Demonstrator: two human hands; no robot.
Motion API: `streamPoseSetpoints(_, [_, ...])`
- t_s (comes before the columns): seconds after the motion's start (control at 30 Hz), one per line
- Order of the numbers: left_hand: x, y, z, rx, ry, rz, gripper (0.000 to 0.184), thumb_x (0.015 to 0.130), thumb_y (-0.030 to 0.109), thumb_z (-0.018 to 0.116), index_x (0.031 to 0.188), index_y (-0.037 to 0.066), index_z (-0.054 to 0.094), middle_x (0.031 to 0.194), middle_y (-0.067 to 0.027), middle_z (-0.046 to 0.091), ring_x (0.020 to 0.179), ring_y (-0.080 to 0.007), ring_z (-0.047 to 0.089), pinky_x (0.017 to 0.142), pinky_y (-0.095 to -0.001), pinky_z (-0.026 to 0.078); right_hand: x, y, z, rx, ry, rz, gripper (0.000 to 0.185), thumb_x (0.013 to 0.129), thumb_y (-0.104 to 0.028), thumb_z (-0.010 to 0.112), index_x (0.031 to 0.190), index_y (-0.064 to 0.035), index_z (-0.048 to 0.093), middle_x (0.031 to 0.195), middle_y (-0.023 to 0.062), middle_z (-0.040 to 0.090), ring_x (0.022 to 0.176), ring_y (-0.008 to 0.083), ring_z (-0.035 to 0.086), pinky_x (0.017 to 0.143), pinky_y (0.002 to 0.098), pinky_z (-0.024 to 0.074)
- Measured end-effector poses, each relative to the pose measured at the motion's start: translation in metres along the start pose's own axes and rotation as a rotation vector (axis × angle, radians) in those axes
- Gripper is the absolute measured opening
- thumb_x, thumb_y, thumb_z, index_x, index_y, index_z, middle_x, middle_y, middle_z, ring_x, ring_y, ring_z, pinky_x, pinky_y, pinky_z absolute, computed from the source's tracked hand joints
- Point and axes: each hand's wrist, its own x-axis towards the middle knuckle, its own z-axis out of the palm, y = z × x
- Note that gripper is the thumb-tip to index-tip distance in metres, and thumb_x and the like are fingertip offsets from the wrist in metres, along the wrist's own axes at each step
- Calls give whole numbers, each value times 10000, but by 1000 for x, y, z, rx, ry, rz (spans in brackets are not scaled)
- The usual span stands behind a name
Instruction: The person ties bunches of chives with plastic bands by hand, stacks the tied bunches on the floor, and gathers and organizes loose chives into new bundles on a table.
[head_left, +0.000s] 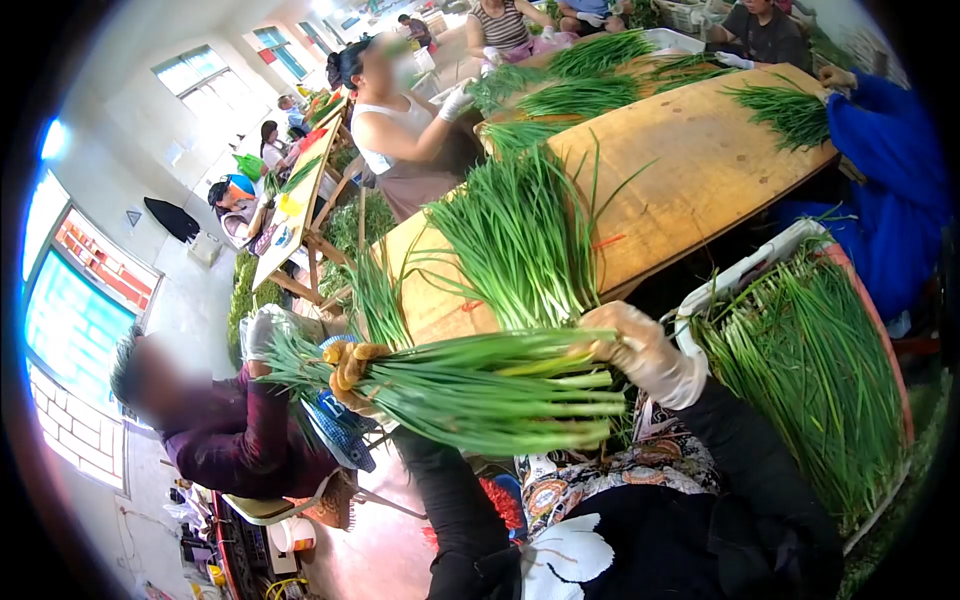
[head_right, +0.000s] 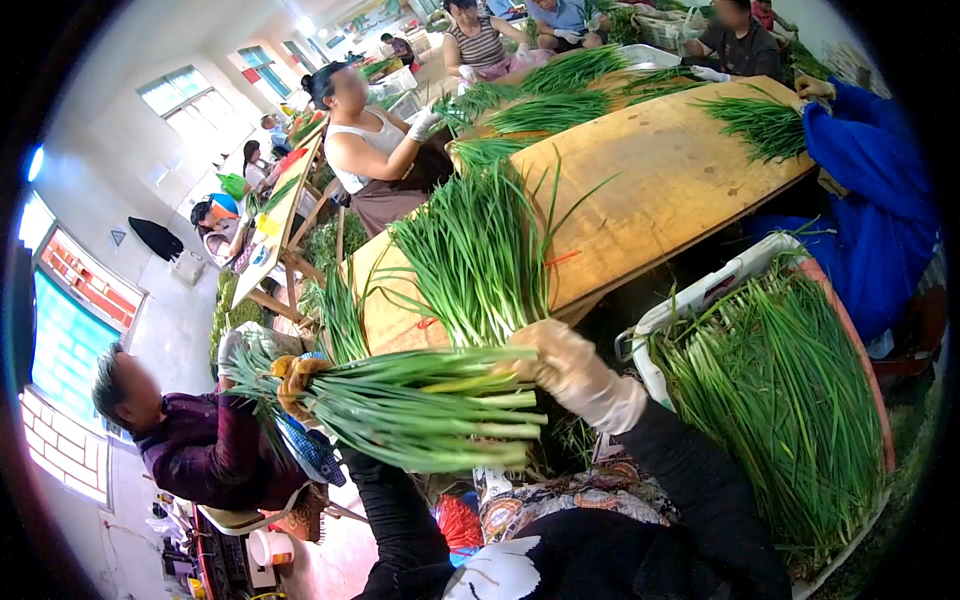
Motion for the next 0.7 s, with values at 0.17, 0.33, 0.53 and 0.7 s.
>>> streamPoseSetpoints(0.17, [-13,64,-8,169,343,75,234,803,205,502,1007,98,548,851,-2,571,803,-175,539,853,-377,432,-41,-30,-61,-1,319,-2,308,854,-359,477,817,-64,556,777,35,556,748,147,519,739,298,427])
streamPoseSetpoints(0.33, [-1,66,2,742,656,193,212,778,265,506,886,109,600,928,-104,588,881,-287,561,746,-589,430,-99,2,-107,-928,-213,214,152,777,-169,491,789,-51,587,818,97,586,802,219,552,739,318,426])
streamPoseSetpoints(0.53, [14,9,9,775,775,138,170,758,226,535,794,69,591,878,-149,618,821,-289,587,749,-461,477,-34,-3,-32,-492,-317,-3,759,717,-535,563,1256,-40,362,1262,157,400,1191,270,345,988,349,264])
streamPoseSetpoints(0.7, [11,-9,-11,602,678,57,198,806,189,515,894,24,581,896,-104,611,855,-214,573,823,-373,451,28,26,11,250,-449,147,710,737,-353,648,1284,-36,326,1270,156,404,1183,251,377,973,334,304])
